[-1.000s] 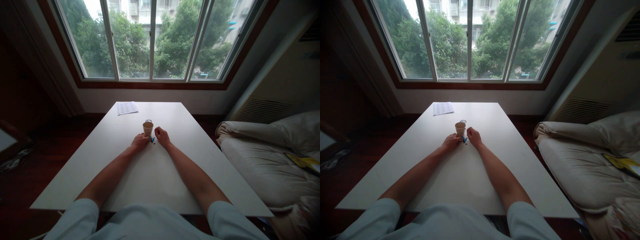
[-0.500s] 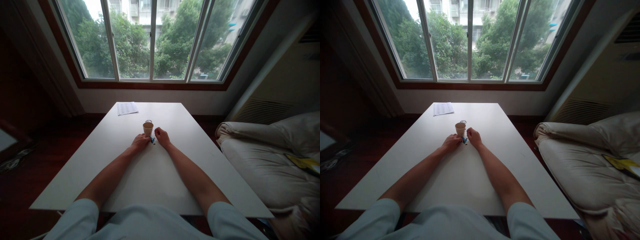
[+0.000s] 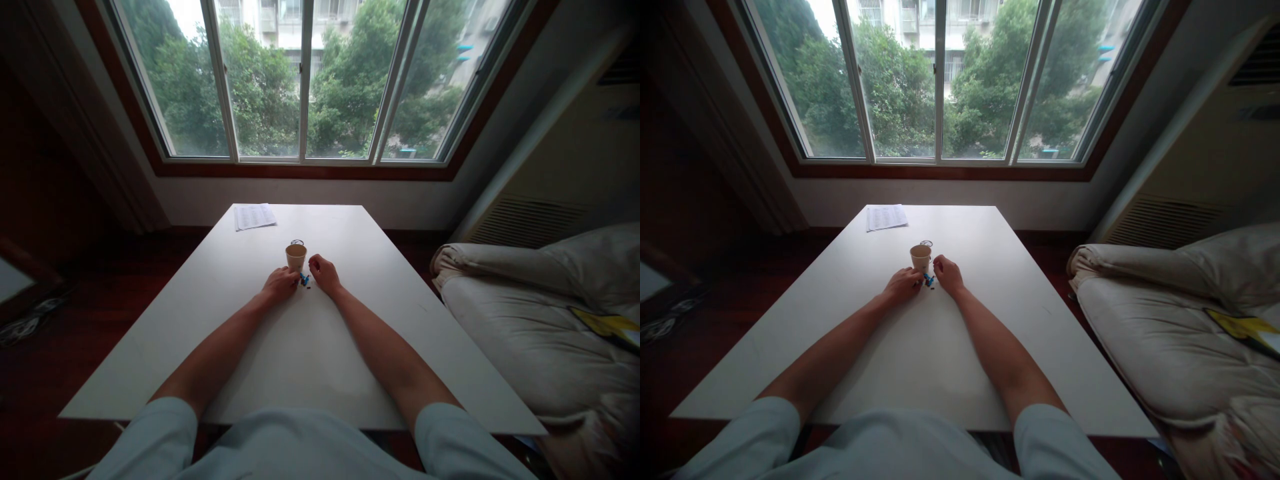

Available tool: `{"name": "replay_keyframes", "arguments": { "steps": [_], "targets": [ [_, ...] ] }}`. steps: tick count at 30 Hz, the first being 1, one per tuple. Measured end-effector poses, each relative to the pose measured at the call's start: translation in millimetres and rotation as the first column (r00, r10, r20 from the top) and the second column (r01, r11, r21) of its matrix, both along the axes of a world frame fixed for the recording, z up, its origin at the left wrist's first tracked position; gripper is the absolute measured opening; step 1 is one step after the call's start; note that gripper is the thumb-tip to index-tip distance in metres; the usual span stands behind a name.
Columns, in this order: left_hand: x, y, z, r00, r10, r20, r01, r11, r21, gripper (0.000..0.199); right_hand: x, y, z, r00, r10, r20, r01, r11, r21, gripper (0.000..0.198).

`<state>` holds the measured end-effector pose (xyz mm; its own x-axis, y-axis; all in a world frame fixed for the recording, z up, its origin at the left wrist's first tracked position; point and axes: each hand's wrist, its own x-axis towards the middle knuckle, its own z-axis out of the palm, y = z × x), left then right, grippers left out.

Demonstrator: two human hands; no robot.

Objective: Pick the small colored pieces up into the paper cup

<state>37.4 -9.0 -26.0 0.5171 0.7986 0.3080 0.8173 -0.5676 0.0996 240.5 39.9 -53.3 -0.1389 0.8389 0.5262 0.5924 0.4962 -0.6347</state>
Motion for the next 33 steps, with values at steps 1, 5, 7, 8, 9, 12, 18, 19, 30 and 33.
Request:
{"name": "replay_keyframes", "arguments": {
  "steps": [1,5,7,8,9,12,18,19,30,33],
  "targets": [
    [-0.1,0.3,-0.2,1.0,-0.008,0.002,0.008,1.0,-0.001,0.019,0.0,0.0,0.1,1.0,-0.001,-0.001,0.001,1.0,0.0,0.014],
    [-0.3,1.9,-1.9,0.999,-0.03,0.016,0.03,1.0,0.0,0.018,-0.1,0.1,0.3,1.0,-0.008,0.002,0.008,1.0,-0.012,0.014],
    [-0.3,2.7,-2.9,0.999,-0.04,0.019,0.04,0.999,0.007,0.017,0.0,0.3,0.3,1.0,-0.009,0.005,0.009,1.0,-0.012,0.014],
    [-0.3,2.9,-3.3,0.999,-0.044,0.02,0.044,0.999,0.009,0.017,0.0,0.3,0.2,1.0,-0.008,0.007,0.008,1.0,-0.011,0.015],
    [-0.2,3.0,-3.6,0.999,-0.047,0.022,0.047,0.999,0.009,0.017,0.1,0.4,0.2,1.0,-0.007,0.008,0.007,1.0,-0.01,0.015],
    [0.2,2.0,-2.8,0.998,-0.054,0.042,0.054,0.999,0.007,0.019,0.1,0.3,0.4,1.0,-0.006,0.011,0.006,1.0,-0.006,0.015],
    [0.6,-4.2,4.4,0.992,-0.034,0.125,0.031,0.999,0.031,0.027,-0.5,0.1,1.4,1.0,-0.004,0.01,0.004,1.0,-0.003,0.015],
    [0.4,-5.2,5.6,0.992,-0.029,0.126,0.025,0.999,0.035,0.028,-0.5,0.3,1.3,1.0,-0.006,0.01,0.006,1.0,-0.005,0.014],
    [0.9,-11.7,9.2,0.979,-0.002,0.204,-0.024,0.992,0.124,0.028,0.1,0.9,-1.2,1.0,-0.007,0.004,0.007,1.0,-0.004,0.014],
    [1.0,-13.2,11.2,0.978,0.001,0.209,-0.033,0.989,0.146,0.028,0.3,1.3,-1.9,1.0,-0.007,0.001,0.007,1.0,-0.012,0.014]
  ]
}}
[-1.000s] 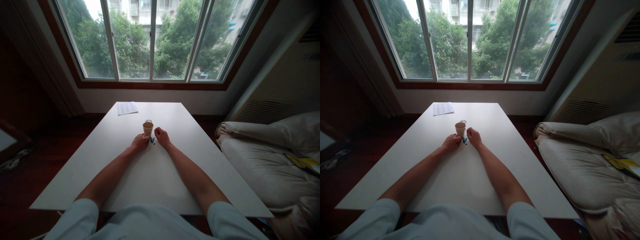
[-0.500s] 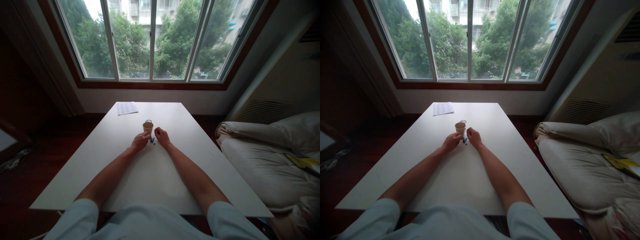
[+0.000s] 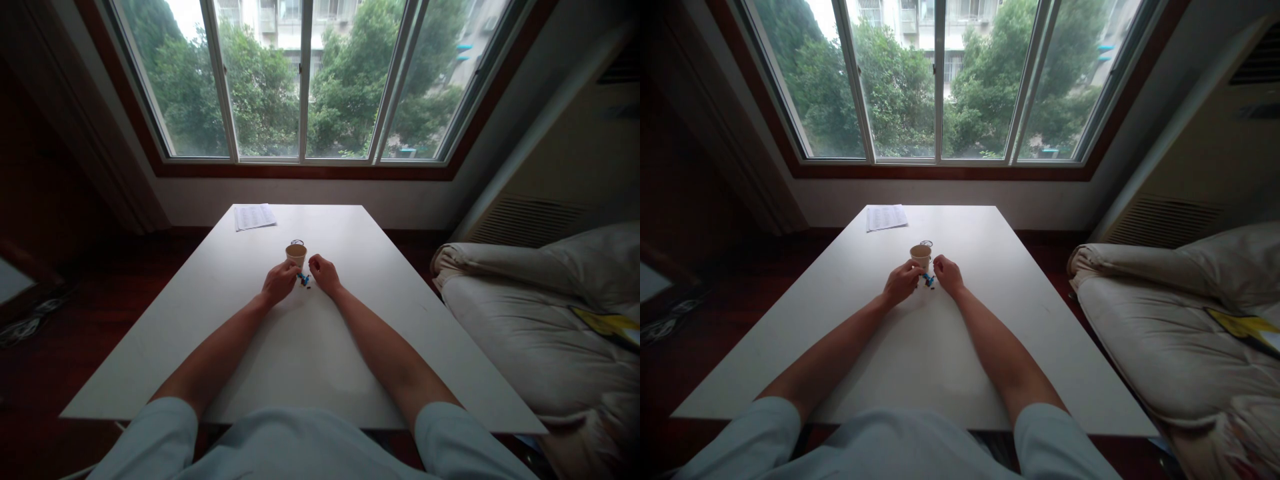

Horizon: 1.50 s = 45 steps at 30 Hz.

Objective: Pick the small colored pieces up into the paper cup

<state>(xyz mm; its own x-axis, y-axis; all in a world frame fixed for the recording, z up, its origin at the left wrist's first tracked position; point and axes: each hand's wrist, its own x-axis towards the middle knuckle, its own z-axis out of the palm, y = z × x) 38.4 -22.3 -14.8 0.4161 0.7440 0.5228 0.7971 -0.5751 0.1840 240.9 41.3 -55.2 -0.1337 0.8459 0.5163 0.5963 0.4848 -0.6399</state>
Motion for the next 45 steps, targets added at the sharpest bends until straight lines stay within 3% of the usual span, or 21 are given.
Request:
{"name": "replay_keyframes", "arguments": {
  "steps": [7,15,32,45],
  "targets": [
    [-0.2,-2.2,3.3,0.998,0.031,0.061,-0.035,0.997,0.063,0.036,0.5,1.3,-2.6,1.0,0.019,-0.009,-0.018,1.0,0.023,0.014],
    [-4.9,9.5,-8.0,0.969,0.059,0.239,-0.109,0.973,0.203,0.046,-0.2,-0.2,-0.5,1.0,0.012,-0.014,-0.012,1.0,0.013,0.016],
    [-8.9,18.6,-19.9,0.944,0.115,0.308,-0.123,0.992,0.006,0.059,-0.4,-1.5,1.4,1.0,0.006,-0.012,-0.006,1.0,0.013,0.015],
    [-8.7,20.7,-18.9,0.95,0.069,0.303,-0.089,0.995,0.052,0.058,0.7,1.7,-3.7,1.0,0.012,-0.012,-0.012,0.999,0.032,0.015]
  ]
}}
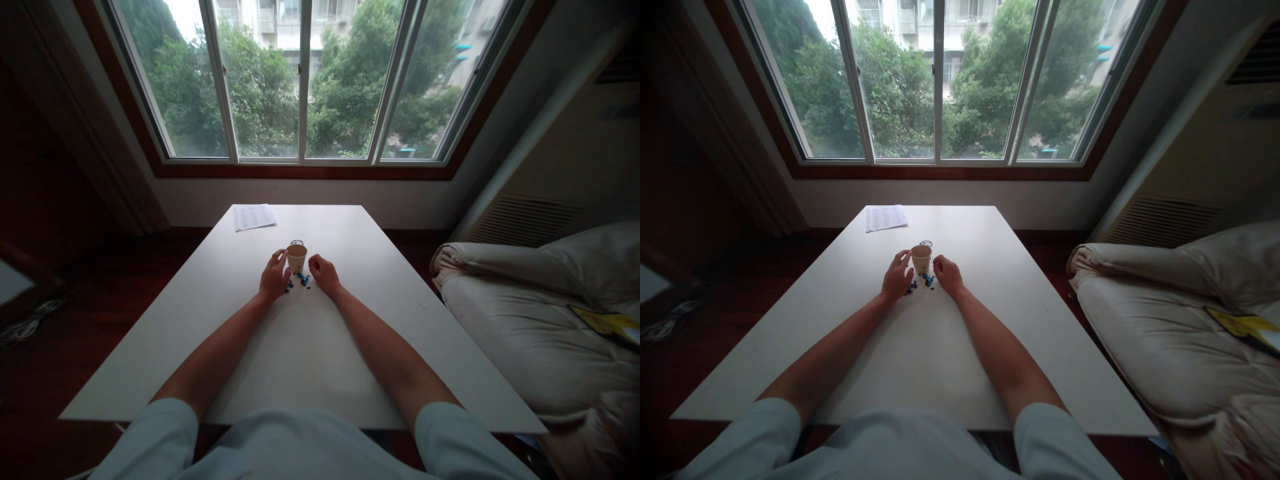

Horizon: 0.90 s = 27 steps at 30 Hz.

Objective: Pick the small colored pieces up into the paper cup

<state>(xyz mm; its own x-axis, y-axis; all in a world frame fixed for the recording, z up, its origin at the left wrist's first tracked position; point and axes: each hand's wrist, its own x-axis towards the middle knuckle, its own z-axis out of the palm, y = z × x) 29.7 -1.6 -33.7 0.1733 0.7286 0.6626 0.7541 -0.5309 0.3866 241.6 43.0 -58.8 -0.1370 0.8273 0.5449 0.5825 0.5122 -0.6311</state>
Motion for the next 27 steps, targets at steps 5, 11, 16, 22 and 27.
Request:
{"name": "replay_keyframes", "arguments": {
  "steps": [5,11,16,22,27],
  "targets": [
    [0.4,-0.2,1.3,1.0,0.015,0.011,-0.015,1.0,-0.002,0.057,0.5,0.3,-0.6,1.0,0.005,0.003,-0.005,1.0,0.001,0.015],
    [1.7,-2.1,7.2,0.999,-0.031,-0.037,0.032,0.999,0.024,0.058,-1.4,-1.9,2.2,1.0,-0.005,0.01,0.006,1.0,-0.009,0.016],
    [2.2,-0.3,3.7,0.997,-0.071,-0.043,0.07,0.997,-0.018,0.061,-4.1,-4.6,7.9,1.0,0.007,0.004,-0.007,1.0,-0.004,0.015],
    [-0.5,2.8,-2.9,0.996,-0.071,-0.056,0.067,0.995,-0.07,0.065,-4.4,-8.1,12.8,1.0,-0.009,0.027,0.009,1.0,-0.011,0.015],
    [0.4,-0.7,0.2,0.996,-0.084,-0.041,0.082,0.995,-0.054,0.063,-5.8,-10.2,17.9,0.999,-0.036,0.033,0.033,0.994,0.103,0.016]
  ]
}}
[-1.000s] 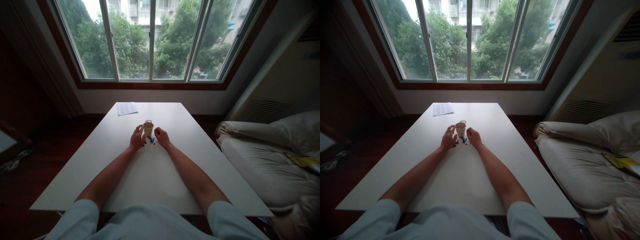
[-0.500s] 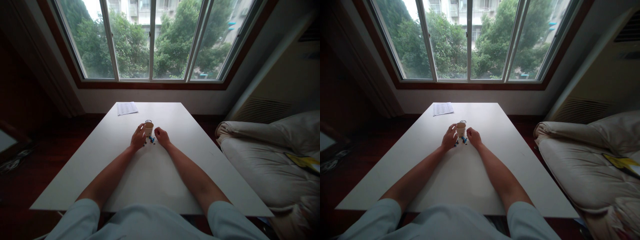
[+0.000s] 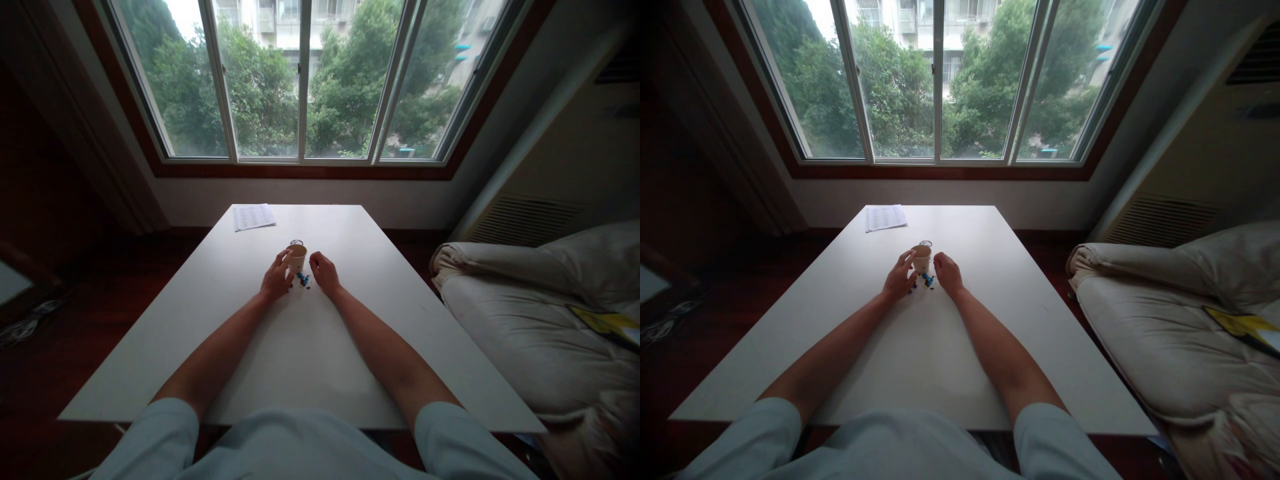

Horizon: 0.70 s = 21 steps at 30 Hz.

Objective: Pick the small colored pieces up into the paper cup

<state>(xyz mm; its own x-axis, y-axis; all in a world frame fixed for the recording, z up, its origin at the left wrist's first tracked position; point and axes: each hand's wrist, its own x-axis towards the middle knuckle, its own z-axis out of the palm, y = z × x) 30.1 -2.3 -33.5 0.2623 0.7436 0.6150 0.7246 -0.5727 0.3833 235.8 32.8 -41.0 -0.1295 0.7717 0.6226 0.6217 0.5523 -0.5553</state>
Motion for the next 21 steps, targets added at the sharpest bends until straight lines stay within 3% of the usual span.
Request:
{"name": "replay_keyframes", "arguments": {
  "steps": [9,14,21],
  "targets": [
    [0.2,-7.8,6.0,0.998,0.039,0.046,-0.041,0.998,0.046,0.033,-4.7,-10.8,10.6,0.985,0.016,0.17,-0.052,0.976,0.211,0.024],
    [1.6,-6.8,5.2,0.997,0.005,-0.078,-0.005,1.0,0.007,0.018,-7.0,-16.8,17.2,0.961,0.016,0.275,-0.091,0.962,0.259,0.025],
    [1.8,-2.5,-0.9,0.974,-0.117,-0.193,0.104,0.992,-0.075,0.017,-15.5,-25.4,25.9,0.935,0.037,0.352,-0.135,0.957,0.257,0.024]
  ]
}}
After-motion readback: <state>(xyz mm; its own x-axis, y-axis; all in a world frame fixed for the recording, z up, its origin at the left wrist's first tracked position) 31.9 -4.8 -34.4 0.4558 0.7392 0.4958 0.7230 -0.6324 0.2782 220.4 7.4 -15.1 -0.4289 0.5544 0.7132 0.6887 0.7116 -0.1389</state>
